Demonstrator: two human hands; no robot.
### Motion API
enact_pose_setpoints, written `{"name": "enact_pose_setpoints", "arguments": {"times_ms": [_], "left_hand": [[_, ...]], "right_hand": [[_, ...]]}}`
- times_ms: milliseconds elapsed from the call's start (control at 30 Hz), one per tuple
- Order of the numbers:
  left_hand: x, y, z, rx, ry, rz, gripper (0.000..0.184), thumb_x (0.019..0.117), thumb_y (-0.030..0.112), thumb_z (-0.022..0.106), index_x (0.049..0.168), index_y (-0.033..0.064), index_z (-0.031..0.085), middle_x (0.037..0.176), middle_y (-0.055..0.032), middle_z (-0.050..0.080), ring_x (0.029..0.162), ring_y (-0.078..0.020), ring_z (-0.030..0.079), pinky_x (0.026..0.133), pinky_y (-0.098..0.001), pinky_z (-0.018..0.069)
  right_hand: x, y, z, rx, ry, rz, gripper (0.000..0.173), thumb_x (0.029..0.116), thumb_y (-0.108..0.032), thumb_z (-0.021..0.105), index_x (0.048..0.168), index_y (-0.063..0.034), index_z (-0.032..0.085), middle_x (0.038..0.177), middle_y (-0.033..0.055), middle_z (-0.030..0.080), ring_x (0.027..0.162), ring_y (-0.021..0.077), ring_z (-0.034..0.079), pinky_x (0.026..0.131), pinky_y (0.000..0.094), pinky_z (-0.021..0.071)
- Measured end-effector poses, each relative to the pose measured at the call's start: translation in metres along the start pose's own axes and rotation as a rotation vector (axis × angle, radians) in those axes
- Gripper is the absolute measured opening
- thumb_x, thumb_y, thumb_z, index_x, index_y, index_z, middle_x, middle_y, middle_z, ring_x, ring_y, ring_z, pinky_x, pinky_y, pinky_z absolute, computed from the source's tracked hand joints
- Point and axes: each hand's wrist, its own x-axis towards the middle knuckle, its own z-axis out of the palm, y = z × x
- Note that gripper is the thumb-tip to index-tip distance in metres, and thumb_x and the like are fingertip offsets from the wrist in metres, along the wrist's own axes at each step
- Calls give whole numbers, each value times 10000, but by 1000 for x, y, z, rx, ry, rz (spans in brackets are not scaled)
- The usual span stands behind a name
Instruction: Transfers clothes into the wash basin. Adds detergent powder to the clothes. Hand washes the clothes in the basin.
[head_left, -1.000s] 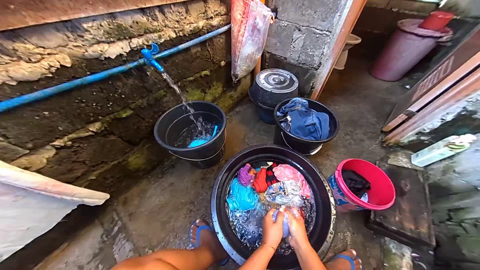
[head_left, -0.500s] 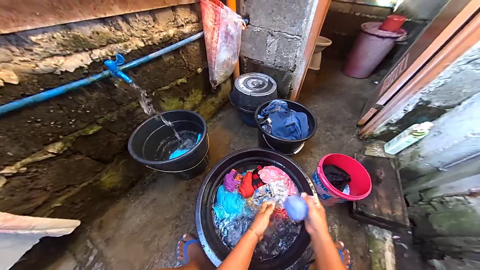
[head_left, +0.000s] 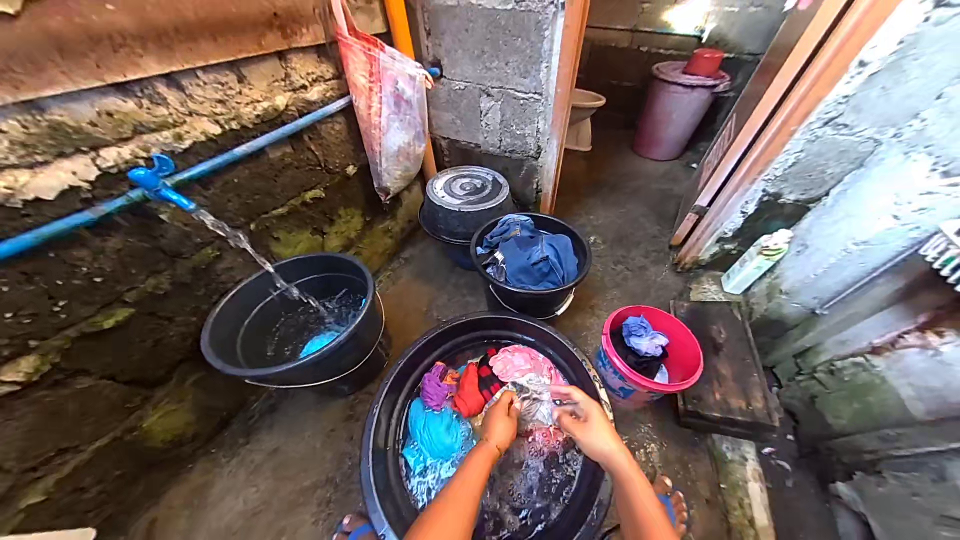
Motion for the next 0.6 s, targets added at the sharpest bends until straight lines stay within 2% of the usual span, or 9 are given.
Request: {"name": "enact_pose_setpoints", "arguments": {"times_ms": [67,133,167,233,333,433,533,600], "left_hand": [[-10,17,-18,-153,-62,153,316,1090,194,428,1238,-32,592,1100,-222,663,1040,-321,653,965,-503,508],[-25,46,-46,-211,-96,275,287,1072,190,462,1168,-29,621,1028,-164,659,953,-235,643,909,-431,518],[-33,61,-62,-209,-97,326,272,1061,190,489,1139,-24,637,1014,-140,661,938,-201,641,898,-403,523],[-46,84,-91,-198,-73,435,234,1037,188,529,1075,0,663,988,-87,663,909,-134,630,867,-343,521],[-65,111,-124,-187,-9,599,209,1012,189,560,1021,36,702,993,-31,688,919,-54,634,867,-271,524],[-85,134,-148,-202,48,726,188,1005,165,564,985,35,699,956,-3,672,894,-14,614,829,-212,511],[-103,150,-169,-212,86,818,166,1003,147,565,954,42,682,923,17,650,844,12,594,766,-168,499],[-115,156,-179,-218,112,899,163,1005,139,564,936,43,677,893,34,644,816,33,584,732,-146,490]], "right_hand": [[12,-6,6,-201,-175,-77,621,884,36,631,1483,-82,523,1532,145,495,1340,257,553,1077,432,506],[22,-22,8,-220,-275,-185,726,841,26,670,1529,-70,459,1559,133,473,1421,230,475,1156,428,434],[25,-33,7,-170,-300,-237,728,841,8,697,1522,-47,444,1501,136,531,1364,208,528,1119,407,465],[32,-55,3,-14,-329,-343,681,833,-54,765,1448,3,478,1286,128,647,1162,158,638,992,346,546],[41,-90,-9,93,-380,-526,575,783,-114,830,1271,23,558,1080,31,638,996,79,630,896,278,554],[43,-121,-13,122,-441,-640,433,793,-154,839,1120,-41,578,990,-51,615,936,18,596,865,224,520],[39,-132,-5,210,-562,-674,232,840,-175,818,954,-67,647,931,-60,666,881,9,625,812,228,532],[34,-128,1,285,-696,-686,218,868,-186,803,1044,-82,726,1003,-81,735,929,-5,673,837,234,569]]}}
